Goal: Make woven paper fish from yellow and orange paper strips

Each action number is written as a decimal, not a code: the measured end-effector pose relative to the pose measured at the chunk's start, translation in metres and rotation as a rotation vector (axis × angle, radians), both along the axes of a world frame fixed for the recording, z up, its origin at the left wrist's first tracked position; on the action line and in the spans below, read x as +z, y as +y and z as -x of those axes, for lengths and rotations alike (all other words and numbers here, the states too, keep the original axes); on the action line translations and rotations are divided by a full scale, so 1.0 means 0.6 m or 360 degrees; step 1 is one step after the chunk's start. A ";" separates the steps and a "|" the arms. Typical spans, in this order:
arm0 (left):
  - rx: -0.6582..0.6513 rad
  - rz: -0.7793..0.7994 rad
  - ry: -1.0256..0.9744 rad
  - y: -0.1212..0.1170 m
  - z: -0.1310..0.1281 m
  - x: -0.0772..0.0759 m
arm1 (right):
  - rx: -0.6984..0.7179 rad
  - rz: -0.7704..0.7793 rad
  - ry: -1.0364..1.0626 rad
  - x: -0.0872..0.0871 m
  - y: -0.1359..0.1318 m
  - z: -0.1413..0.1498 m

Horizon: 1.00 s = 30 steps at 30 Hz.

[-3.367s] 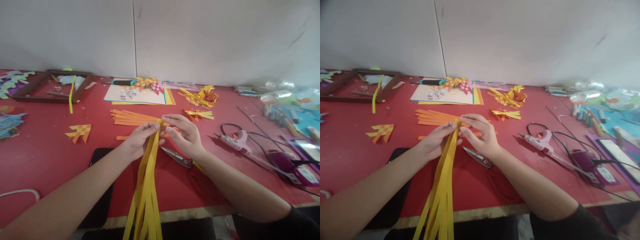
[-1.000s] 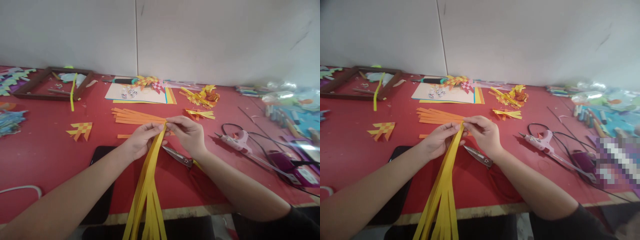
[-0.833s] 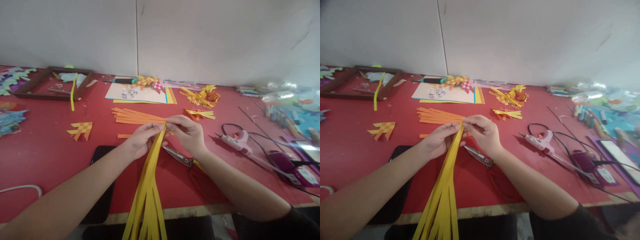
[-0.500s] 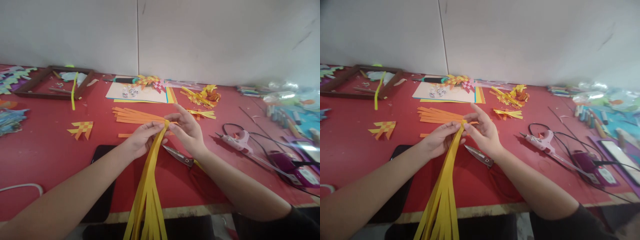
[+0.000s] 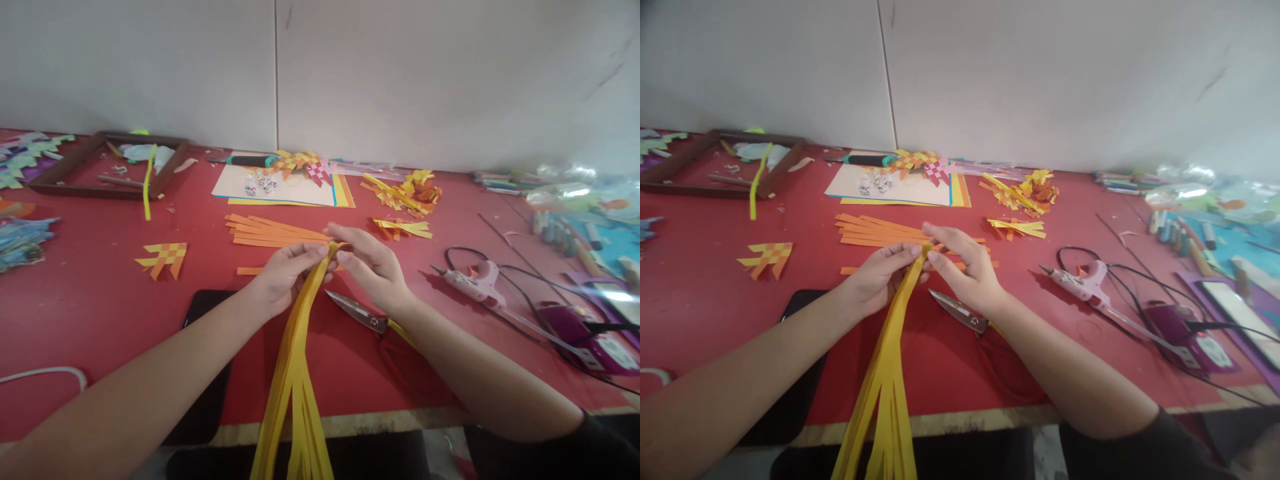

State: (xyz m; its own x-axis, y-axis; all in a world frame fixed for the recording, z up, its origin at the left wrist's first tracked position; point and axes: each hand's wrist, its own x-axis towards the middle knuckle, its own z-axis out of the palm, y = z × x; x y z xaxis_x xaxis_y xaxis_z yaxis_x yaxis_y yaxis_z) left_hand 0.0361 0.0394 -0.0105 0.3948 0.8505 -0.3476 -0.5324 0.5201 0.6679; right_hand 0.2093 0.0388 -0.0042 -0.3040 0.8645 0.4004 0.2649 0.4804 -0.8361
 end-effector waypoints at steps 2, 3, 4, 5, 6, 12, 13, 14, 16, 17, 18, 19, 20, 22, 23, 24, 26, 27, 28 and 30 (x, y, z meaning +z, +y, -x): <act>-0.0013 -0.0020 -0.0005 0.000 0.001 -0.003 | 0.0009 0.0010 0.0004 0.000 0.000 0.000; -0.0017 -0.0031 -0.0013 0.001 0.001 -0.004 | 0.0004 0.0012 -0.0001 0.000 0.000 0.001; -0.0020 -0.0041 -0.0022 0.001 0.001 -0.004 | -0.0006 0.0018 -0.0003 0.000 0.001 0.002; -0.0019 -0.0045 -0.0031 0.001 0.001 -0.004 | -0.0028 0.0031 0.0013 0.000 0.001 0.003; -0.0020 -0.0040 -0.0039 0.001 0.001 -0.004 | -0.0063 0.0059 0.0057 -0.001 0.003 0.005; -0.0076 0.0057 -0.0037 -0.002 0.000 0.002 | -0.0249 0.0380 0.0365 -0.009 0.011 0.011; -0.0079 0.0062 -0.0034 -0.002 0.000 0.002 | -0.0247 0.0393 0.0376 -0.009 0.011 0.011; -0.0078 0.0065 -0.0032 -0.002 0.001 0.002 | -0.0246 0.0385 0.0374 -0.009 0.010 0.011; -0.0068 0.0067 -0.0031 -0.002 0.001 0.003 | -0.0248 0.0335 0.0353 -0.008 0.009 0.011; -0.0068 0.0068 -0.0032 -0.002 0.001 0.002 | -0.0250 0.0305 0.0343 -0.007 0.008 0.011; -0.0070 0.0069 -0.0033 -0.002 0.001 0.002 | -0.0251 0.0277 0.0338 -0.007 0.008 0.011; -0.0076 0.0072 -0.0034 -0.001 0.001 0.002 | -0.0248 0.0263 0.0338 -0.006 0.008 0.011; -0.0083 0.0074 -0.0034 -0.001 0.001 0.002 | -0.0244 0.0259 0.0344 -0.005 0.007 0.011; -0.0091 0.0080 -0.0028 -0.001 0.001 0.001 | -0.0242 0.0271 0.0357 -0.004 0.008 0.012; -0.0090 0.0082 -0.0025 0.000 0.001 0.001 | -0.0248 0.0278 0.0362 -0.003 0.008 0.012; -0.0088 0.0083 -0.0019 0.000 0.002 0.000 | -0.0258 0.0281 0.0363 -0.003 0.008 0.012; -0.0082 0.0081 -0.0008 0.001 0.002 0.000 | -0.0279 0.0281 0.0360 -0.003 0.008 0.011; -0.0079 0.0083 -0.0004 0.001 0.002 0.000 | -0.0285 0.0281 0.0359 -0.004 0.008 0.011; -0.0076 0.0087 -0.0001 0.001 0.002 0.000 | -0.0289 0.0280 0.0362 -0.004 0.008 0.011; -0.0068 0.0097 0.0001 0.001 0.001 0.001 | -0.0296 0.0283 0.0364 -0.005 0.008 0.012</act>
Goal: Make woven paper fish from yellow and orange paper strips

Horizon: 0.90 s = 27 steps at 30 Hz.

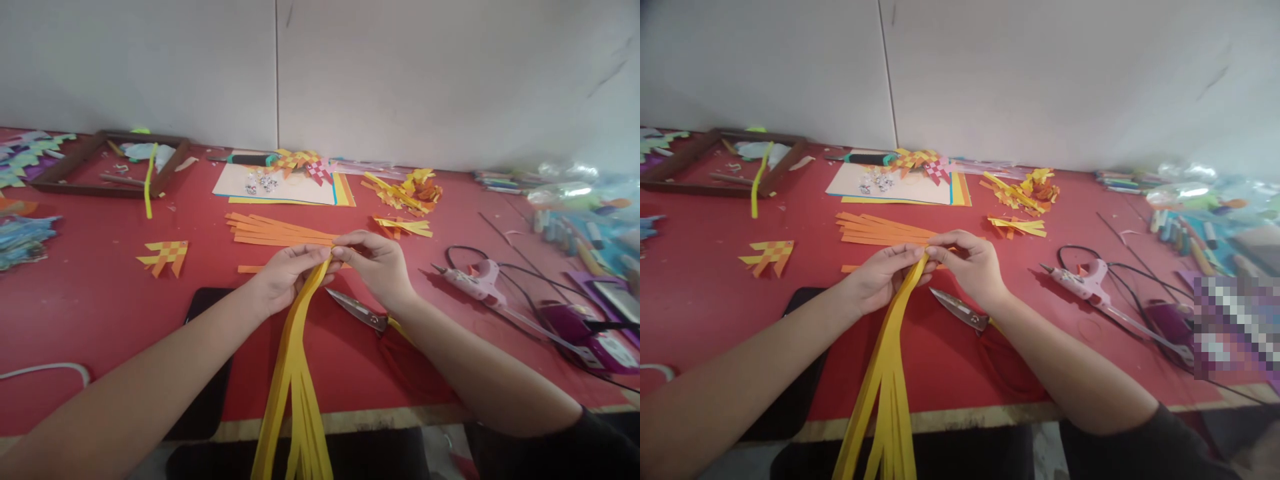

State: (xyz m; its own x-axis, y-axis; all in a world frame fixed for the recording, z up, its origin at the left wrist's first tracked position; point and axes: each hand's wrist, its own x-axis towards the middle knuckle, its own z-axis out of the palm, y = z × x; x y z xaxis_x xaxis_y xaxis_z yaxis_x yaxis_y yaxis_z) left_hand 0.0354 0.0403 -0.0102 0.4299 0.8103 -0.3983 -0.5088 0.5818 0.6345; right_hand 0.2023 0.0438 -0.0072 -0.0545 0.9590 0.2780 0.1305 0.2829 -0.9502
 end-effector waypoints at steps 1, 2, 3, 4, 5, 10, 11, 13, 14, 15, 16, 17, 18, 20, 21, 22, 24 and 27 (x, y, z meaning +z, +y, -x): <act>0.0002 0.0005 0.0000 0.000 0.000 0.001 | -0.0005 0.0004 -0.0008 -0.001 0.000 0.000; 0.0005 0.0006 -0.0002 0.000 -0.001 0.001 | -0.0015 0.0011 -0.0018 -0.001 -0.001 0.000; 0.0010 0.0003 -0.0004 -0.001 -0.001 0.002 | -0.0022 0.0022 -0.0027 -0.002 -0.001 0.001; 0.0018 -0.0005 -0.0008 -0.001 -0.001 0.002 | -0.0023 0.0031 -0.0029 -0.002 -0.002 0.001; 0.0026 -0.0016 -0.0012 -0.001 -0.002 0.003 | -0.0019 0.0020 -0.0019 -0.002 -0.003 0.001; 0.0112 -0.0023 -0.0046 0.002 -0.001 0.001 | 0.0105 -0.0274 -0.0173 0.000 -0.011 -0.002; 0.0131 -0.0028 -0.0057 0.003 -0.001 0.000 | 0.0135 -0.0320 -0.0278 0.001 -0.012 -0.003; 0.0152 -0.0044 -0.0067 0.004 -0.001 -0.002 | 0.0182 -0.0348 -0.0412 0.004 -0.014 -0.004; 0.0164 -0.0049 -0.0066 0.004 -0.001 -0.003 | 0.0195 -0.0341 -0.0422 0.005 -0.015 -0.004; 0.0176 -0.0046 -0.0059 0.004 -0.001 -0.003 | 0.0205 -0.0331 -0.0409 0.006 -0.015 -0.005; 0.0186 -0.0038 -0.0048 0.004 -0.001 -0.002 | 0.0217 -0.0320 -0.0394 0.007 -0.015 -0.005; 0.0192 -0.0030 -0.0037 0.004 -0.002 -0.001 | 0.0227 -0.0311 -0.0387 0.008 -0.015 -0.006; 0.0193 -0.0023 -0.0027 0.003 -0.002 0.000 | 0.0232 -0.0306 -0.0380 0.009 -0.015 -0.006; 0.0190 -0.0017 -0.0012 0.003 -0.002 0.002 | 0.0238 -0.0292 -0.0363 0.009 -0.014 -0.006; 0.0182 -0.0019 -0.0003 0.002 -0.001 0.002 | 0.0242 -0.0280 -0.0360 0.008 -0.013 -0.006; 0.0170 -0.0030 0.0006 0.002 -0.001 0.002 | 0.0244 -0.0266 -0.0365 0.006 -0.012 -0.006; 0.0128 -0.0067 0.0019 0.001 0.000 -0.001 | 0.0234 -0.0239 -0.0393 0.002 -0.009 -0.005; 0.0060 -0.0112 0.0003 0.000 0.001 -0.005 | 0.0197 -0.0187 -0.0307 -0.005 -0.006 -0.005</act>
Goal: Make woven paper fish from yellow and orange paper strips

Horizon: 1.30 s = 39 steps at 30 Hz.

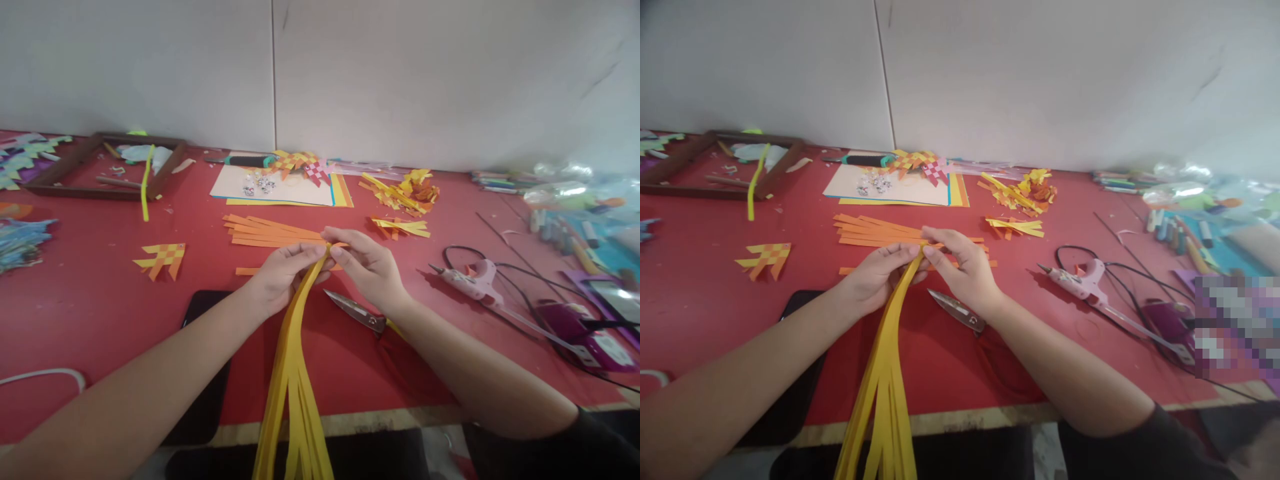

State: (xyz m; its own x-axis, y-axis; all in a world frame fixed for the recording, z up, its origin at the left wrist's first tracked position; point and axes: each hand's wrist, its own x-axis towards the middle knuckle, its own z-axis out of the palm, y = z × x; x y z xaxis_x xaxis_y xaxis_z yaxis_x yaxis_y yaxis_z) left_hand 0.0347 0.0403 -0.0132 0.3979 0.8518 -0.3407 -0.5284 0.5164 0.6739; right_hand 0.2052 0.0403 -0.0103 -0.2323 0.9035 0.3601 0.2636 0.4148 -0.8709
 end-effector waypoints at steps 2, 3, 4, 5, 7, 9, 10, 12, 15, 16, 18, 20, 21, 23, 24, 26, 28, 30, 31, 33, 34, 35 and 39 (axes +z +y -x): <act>-0.0008 0.0006 -0.0009 -0.001 0.000 -0.001 | 0.0025 -0.0003 0.0025 -0.002 0.000 0.000; -0.0004 0.0016 -0.0007 -0.001 0.000 -0.001 | 0.0046 -0.0018 0.0009 -0.001 0.000 -0.001; 0.0003 0.0025 -0.0005 -0.001 0.000 0.000 | 0.0066 -0.0037 -0.0006 -0.001 -0.001 -0.001; 0.0013 0.0033 -0.0003 0.000 0.000 0.001 | 0.0086 -0.0054 -0.0011 0.000 -0.001 -0.001; 0.0027 0.0036 -0.0008 0.001 -0.001 0.003 | 0.0114 -0.0081 0.0001 0.002 -0.003 -0.002; 0.0036 0.0022 -0.0013 0.002 -0.002 0.005 | 0.0130 -0.0096 -0.0034 0.002 -0.003 -0.002; 0.0039 0.0016 -0.0010 0.002 -0.002 0.005 | 0.0124 -0.0098 -0.0067 0.002 -0.003 -0.001; 0.0039 0.0009 0.0000 0.002 -0.003 0.005 | 0.0075 -0.0086 -0.0094 0.000 -0.002 -0.001; 0.0023 0.0008 0.0021 0.002 -0.002 0.001 | -0.0027 -0.0090 -0.0051 -0.003 0.001 0.001; 0.0017 0.0008 0.0026 0.001 -0.001 0.000 | -0.0052 -0.0100 -0.0038 -0.003 0.002 0.001; 0.0019 0.0010 0.0032 0.001 0.000 -0.003 | -0.0077 -0.0116 -0.0006 -0.003 0.003 0.002; 0.0028 0.0013 0.0035 0.002 0.001 -0.005 | -0.0079 -0.0117 0.0009 -0.001 0.003 0.002; 0.0028 0.0013 0.0039 0.002 0.001 -0.004 | -0.0080 -0.0115 0.0000 0.000 0.003 0.003; 0.0027 0.0016 0.0043 0.002 0.001 -0.003 | -0.0092 -0.0120 -0.0021 0.001 0.003 0.003; 0.0021 0.0017 0.0042 0.002 0.000 -0.001 | -0.0101 -0.0115 -0.0015 0.002 0.003 0.004; 0.0016 0.0013 0.0036 0.002 -0.001 0.001 | -0.0112 -0.0081 0.0029 0.003 0.003 0.004; 0.0009 0.0005 0.0032 0.001 -0.002 0.003 | -0.0118 -0.0031 0.0079 0.003 0.004 0.004; 0.0006 -0.0011 0.0035 0.000 -0.001 0.004 | -0.0124 0.0022 0.0101 0.003 0.004 0.003; 0.0005 -0.0022 0.0040 0.000 -0.001 0.004 | -0.0123 0.0052 0.0109 0.003 0.003 0.003; 0.0001 -0.0044 0.0058 -0.001 0.001 0.003 | -0.0118 0.0113 0.0140 0.004 0.002 0.003; -0.0002 -0.0051 0.0068 -0.001 0.001 0.003 | -0.0115 0.0140 0.0163 0.004 0.002 0.003; -0.0012 -0.0055 0.0076 -0.002 0.001 0.003 | -0.0108 0.0167 0.0192 0.004 0.002 0.003; -0.0065 -0.0079 0.0111 -0.003 -0.001 0.007 | -0.0125 0.0246 0.0274 0.004 0.006 0.002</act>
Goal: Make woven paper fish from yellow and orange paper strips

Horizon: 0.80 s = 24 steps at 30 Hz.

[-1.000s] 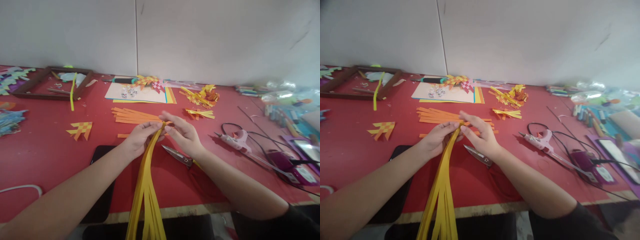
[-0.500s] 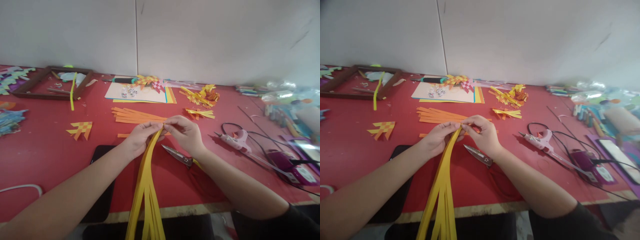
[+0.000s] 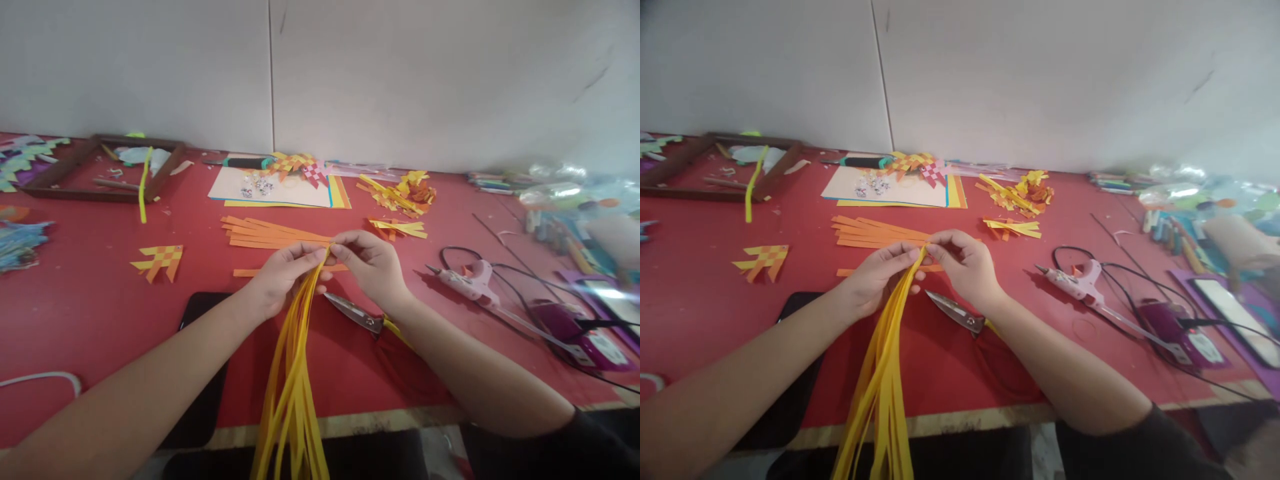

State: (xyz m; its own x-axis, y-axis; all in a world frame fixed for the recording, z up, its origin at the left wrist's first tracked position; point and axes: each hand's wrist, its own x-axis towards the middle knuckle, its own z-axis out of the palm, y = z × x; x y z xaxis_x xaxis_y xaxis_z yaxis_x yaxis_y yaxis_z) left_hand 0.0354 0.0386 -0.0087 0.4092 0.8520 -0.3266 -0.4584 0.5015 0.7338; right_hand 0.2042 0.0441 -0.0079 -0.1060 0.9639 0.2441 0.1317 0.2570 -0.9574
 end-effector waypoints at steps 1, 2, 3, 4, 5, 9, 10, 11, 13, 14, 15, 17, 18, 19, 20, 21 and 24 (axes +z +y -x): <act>-0.0002 -0.0015 0.0013 -0.001 -0.001 0.002 | -0.0032 0.0002 -0.0007 0.000 0.002 -0.001; 0.0002 -0.0030 0.0027 -0.001 -0.002 0.004 | -0.0069 0.0000 -0.0025 0.000 0.003 -0.003; 0.0008 -0.0040 0.0039 -0.002 -0.002 0.005 | -0.0103 -0.0002 -0.0047 0.001 0.005 -0.004; 0.0017 -0.0049 0.0046 -0.003 -0.002 0.007 | -0.0122 0.0000 -0.0063 0.002 0.006 -0.005; 0.0019 -0.0057 0.0048 -0.004 -0.002 0.009 | -0.0128 0.0007 -0.0072 0.003 0.007 -0.007; -0.0062 -0.0107 0.0087 -0.007 -0.001 0.010 | -0.0152 0.0010 -0.0080 0.008 0.009 -0.009; -0.0095 -0.0133 0.0101 -0.008 0.000 0.010 | -0.0168 0.0009 -0.0079 0.009 0.009 -0.009; -0.0132 -0.0164 0.0111 -0.008 0.000 0.009 | -0.0181 0.0014 -0.0076 0.010 0.011 -0.010; -0.0211 -0.0236 0.0113 -0.010 0.000 0.008 | -0.0209 0.0025 -0.0064 0.011 0.014 -0.014; -0.0250 -0.0264 0.0113 -0.010 -0.001 0.008 | -0.0224 0.0025 -0.0056 0.011 0.017 -0.016; -0.0287 -0.0279 0.0118 -0.011 -0.001 0.007 | -0.0239 0.0019 -0.0048 0.011 0.020 -0.020; -0.0343 -0.0272 0.0140 -0.013 -0.001 0.007 | -0.0269 -0.0007 -0.0030 0.011 0.028 -0.028; -0.0358 -0.0259 0.0153 -0.013 0.000 0.007 | -0.0276 -0.0026 -0.0018 0.011 0.032 -0.032; -0.0367 -0.0248 0.0162 -0.013 0.000 0.007 | -0.0275 -0.0042 -0.0002 0.011 0.036 -0.037; -0.0373 -0.0239 0.0164 -0.013 0.001 0.006 | -0.0274 -0.0060 0.0015 0.011 0.040 -0.041; -0.0379 -0.0231 0.0161 -0.013 0.001 0.006 | -0.0273 -0.0076 0.0028 0.011 0.043 -0.045; -0.0406 -0.0186 0.0136 -0.012 0.004 0.006 | -0.0288 -0.0105 0.0044 0.010 0.052 -0.055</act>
State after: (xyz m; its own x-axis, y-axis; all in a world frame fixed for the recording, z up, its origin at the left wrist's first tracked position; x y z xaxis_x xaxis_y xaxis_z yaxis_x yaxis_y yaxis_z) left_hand 0.0331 0.0316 -0.0050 0.5904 0.7589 -0.2746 -0.2623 0.5022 0.8240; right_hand 0.2372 0.0752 -0.0019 0.0751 0.9485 0.3077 0.1554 0.2936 -0.9432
